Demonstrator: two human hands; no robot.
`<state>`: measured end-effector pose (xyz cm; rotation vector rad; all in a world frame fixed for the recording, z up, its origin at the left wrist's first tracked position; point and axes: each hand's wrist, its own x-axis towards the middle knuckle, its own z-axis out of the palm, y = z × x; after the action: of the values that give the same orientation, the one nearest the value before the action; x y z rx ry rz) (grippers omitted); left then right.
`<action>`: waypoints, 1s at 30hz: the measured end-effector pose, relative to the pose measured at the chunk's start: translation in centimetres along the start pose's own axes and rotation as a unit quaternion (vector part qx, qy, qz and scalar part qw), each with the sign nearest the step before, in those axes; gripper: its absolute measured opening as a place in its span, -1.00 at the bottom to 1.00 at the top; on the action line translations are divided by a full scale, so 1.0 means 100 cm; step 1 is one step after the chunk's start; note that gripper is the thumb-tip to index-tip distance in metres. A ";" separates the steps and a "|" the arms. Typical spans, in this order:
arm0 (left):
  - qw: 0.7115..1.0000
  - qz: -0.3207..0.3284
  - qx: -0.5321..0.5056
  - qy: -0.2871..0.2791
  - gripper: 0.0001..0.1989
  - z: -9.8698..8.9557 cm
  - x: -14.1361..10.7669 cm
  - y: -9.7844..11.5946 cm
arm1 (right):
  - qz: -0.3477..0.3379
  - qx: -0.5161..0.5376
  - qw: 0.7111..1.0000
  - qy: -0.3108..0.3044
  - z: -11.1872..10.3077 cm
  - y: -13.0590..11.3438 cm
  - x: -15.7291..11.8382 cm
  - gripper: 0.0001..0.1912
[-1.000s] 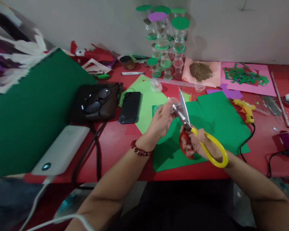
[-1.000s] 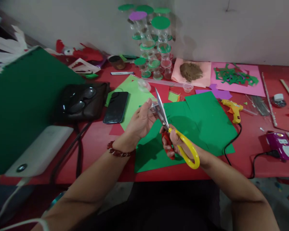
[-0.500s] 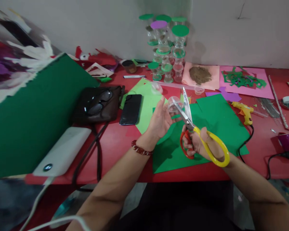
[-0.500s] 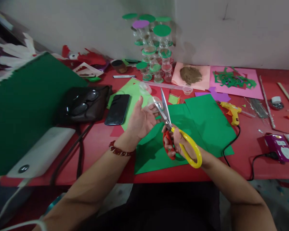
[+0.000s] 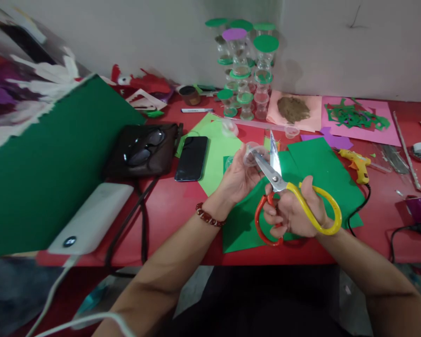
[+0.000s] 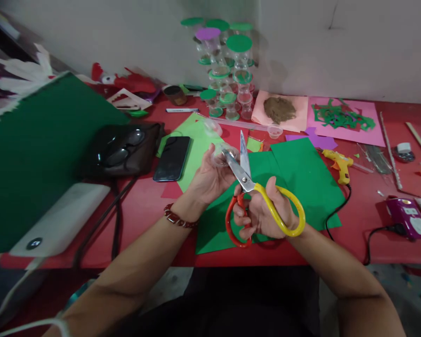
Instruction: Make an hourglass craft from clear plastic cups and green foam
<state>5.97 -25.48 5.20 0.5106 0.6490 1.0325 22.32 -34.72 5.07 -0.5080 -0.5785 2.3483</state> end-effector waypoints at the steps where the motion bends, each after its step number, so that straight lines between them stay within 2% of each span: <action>1: 1.000 -0.001 -0.005 -0.007 -0.55 0.000 0.000 0.000 | 0.002 0.010 1.000 -0.009 -0.001 0.000 0.000 -0.17; 5: 1.000 -0.003 0.007 -0.006 -0.57 -0.005 0.002 -0.001 | 0.001 0.021 1.000 -0.006 -0.003 0.000 0.000 -0.17; 10: 0.997 -0.005 0.073 0.028 -0.64 -0.013 0.004 -0.002 | -0.034 -0.059 0.996 0.065 -0.002 0.002 0.002 -0.19; 14: 0.996 0.006 0.081 0.025 -0.69 -0.012 0.002 0.003 | -0.037 -0.094 0.991 0.093 0.000 0.005 0.002 -0.18; 20: 0.999 -0.024 0.040 0.019 -0.62 -0.011 0.004 0.008 | 0.007 -0.012 1.000 0.006 -0.002 -0.005 -0.003 -0.17; 23: 0.999 -0.025 0.016 0.026 -0.60 -0.014 0.006 0.006 | 0.010 0.001 1.000 -0.004 -0.004 -0.008 -0.004 -0.18; 26: 0.999 0.008 -0.020 0.049 -0.61 -0.021 0.013 0.006 | 0.008 -0.018 1.000 0.012 -0.005 -0.007 -0.004 -0.18; 30: 0.993 0.070 -0.044 0.083 -0.60 -0.034 0.022 0.020 | 0.014 -0.043 0.999 0.002 -0.002 -0.006 -0.005 -0.17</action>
<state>3.16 -22.34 3.54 0.4008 0.7187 1.2405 23.13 -34.59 5.31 -0.5632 -0.6760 2.3550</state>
